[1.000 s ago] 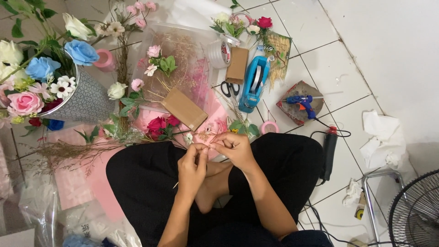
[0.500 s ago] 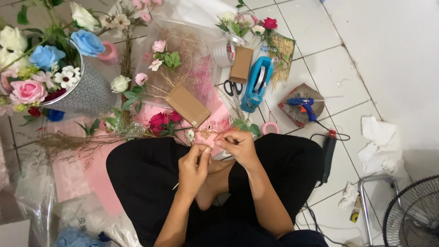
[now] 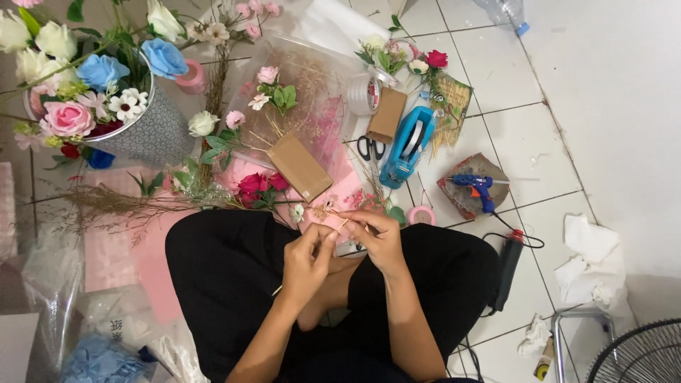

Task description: The person sits on the floor and arranges artificial flowers and dried grass into a small cardboard box. They use pliers to adjust the stems and secure the arrangement, occasionally picking up and placing down various floral elements.

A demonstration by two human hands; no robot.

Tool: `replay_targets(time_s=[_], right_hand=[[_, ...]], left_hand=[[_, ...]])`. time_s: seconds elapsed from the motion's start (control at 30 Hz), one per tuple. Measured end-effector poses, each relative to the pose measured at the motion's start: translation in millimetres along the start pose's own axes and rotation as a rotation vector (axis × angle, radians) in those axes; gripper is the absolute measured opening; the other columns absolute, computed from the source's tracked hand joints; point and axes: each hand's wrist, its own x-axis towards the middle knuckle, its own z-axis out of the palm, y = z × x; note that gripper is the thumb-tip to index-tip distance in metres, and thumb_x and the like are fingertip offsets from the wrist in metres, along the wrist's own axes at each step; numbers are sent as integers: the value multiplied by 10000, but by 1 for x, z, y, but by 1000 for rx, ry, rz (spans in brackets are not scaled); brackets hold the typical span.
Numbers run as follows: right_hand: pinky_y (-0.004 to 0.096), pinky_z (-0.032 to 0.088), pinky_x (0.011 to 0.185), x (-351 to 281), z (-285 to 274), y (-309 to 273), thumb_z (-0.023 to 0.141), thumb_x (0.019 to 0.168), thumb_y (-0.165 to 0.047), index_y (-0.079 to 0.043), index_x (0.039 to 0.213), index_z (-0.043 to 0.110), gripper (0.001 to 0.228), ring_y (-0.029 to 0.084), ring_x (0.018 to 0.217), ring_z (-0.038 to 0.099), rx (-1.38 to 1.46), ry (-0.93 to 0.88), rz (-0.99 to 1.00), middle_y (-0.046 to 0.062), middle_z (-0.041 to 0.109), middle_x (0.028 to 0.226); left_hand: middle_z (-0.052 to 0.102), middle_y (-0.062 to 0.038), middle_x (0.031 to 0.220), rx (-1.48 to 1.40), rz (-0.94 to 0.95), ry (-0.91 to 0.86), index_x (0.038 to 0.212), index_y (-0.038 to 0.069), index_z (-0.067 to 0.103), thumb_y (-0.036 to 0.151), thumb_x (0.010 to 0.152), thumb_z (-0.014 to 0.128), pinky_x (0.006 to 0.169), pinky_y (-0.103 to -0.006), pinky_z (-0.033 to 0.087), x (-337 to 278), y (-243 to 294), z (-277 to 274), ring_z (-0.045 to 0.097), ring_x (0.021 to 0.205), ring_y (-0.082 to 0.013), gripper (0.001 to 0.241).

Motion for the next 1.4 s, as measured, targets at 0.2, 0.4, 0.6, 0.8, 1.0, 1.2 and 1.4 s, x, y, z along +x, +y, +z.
replay_targets(time_s=[0.2, 0.4, 0.6, 0.8, 1.0, 1.2, 1.4], right_hand=[[209, 519, 492, -15, -19, 63, 815, 839, -36, 81, 907, 731, 159, 118, 510, 632, 98, 62, -39, 130, 663, 594], [224, 498, 570, -13, -12, 52, 821, 844, -58, 59, 927, 741, 164, 104, 532, 609, 48, 95, -5, 126, 686, 586], [263, 478, 762, -9, 7, 4, 829, 842, -98, -18, 1053, 770, 234, 88, 789, 586, -47, 52, 74, 75, 741, 819], [276, 458, 693, -3, 18, -5, 825, 842, -111, -38, 984, 806, 161, 108, 680, 565, -101, 69, -14, 73, 721, 726], [262, 404, 663, -2, 15, -7, 834, 839, -122, -63, 951, 793, 133, 108, 670, 469, -218, 117, -20, 23, 650, 636], [298, 438, 766, 8, 13, -41, 806, 870, -105, -44, 833, 717, 114, 183, 830, 536, -204, 96, -134, 92, 731, 847], [311, 488, 777, -3, -3, -15, 763, 898, -77, -20, 988, 784, 109, 164, 847, 627, -148, 67, -104, 186, 641, 1236]], left_hand=[[605, -37, 470, -79, -43, -79, 830, 101, 696, 82, 1000, 563, 489, -306, 453, -4, -10, 8, 488, 418, -203, 216], [679, -53, 567, 8, -85, 42, 890, 96, 700, 97, 895, 740, 503, -302, 438, 2, -2, 9, 516, 469, -186, 41], [668, -46, 510, 52, -61, 19, 835, 102, 685, 89, 931, 681, 493, -305, 445, 7, -2, 2, 531, 436, -215, 97], [628, -44, 468, 40, -63, -55, 817, 88, 670, 90, 979, 605, 509, -310, 474, 5, -2, -5, 542, 422, -225, 175], [619, -93, 509, 80, -58, -51, 862, 112, 713, 131, 974, 632, 533, -350, 479, 9, -4, -5, 568, 472, -260, 139], [658, -72, 522, 92, -51, 42, 812, 121, 725, 114, 837, 802, 481, -312, 451, 8, -5, 3, 561, 450, -234, 82], [659, -45, 494, 94, -36, 38, 758, 131, 724, 109, 864, 763, 457, -302, 441, 12, 13, 5, 537, 419, -227, 115]])
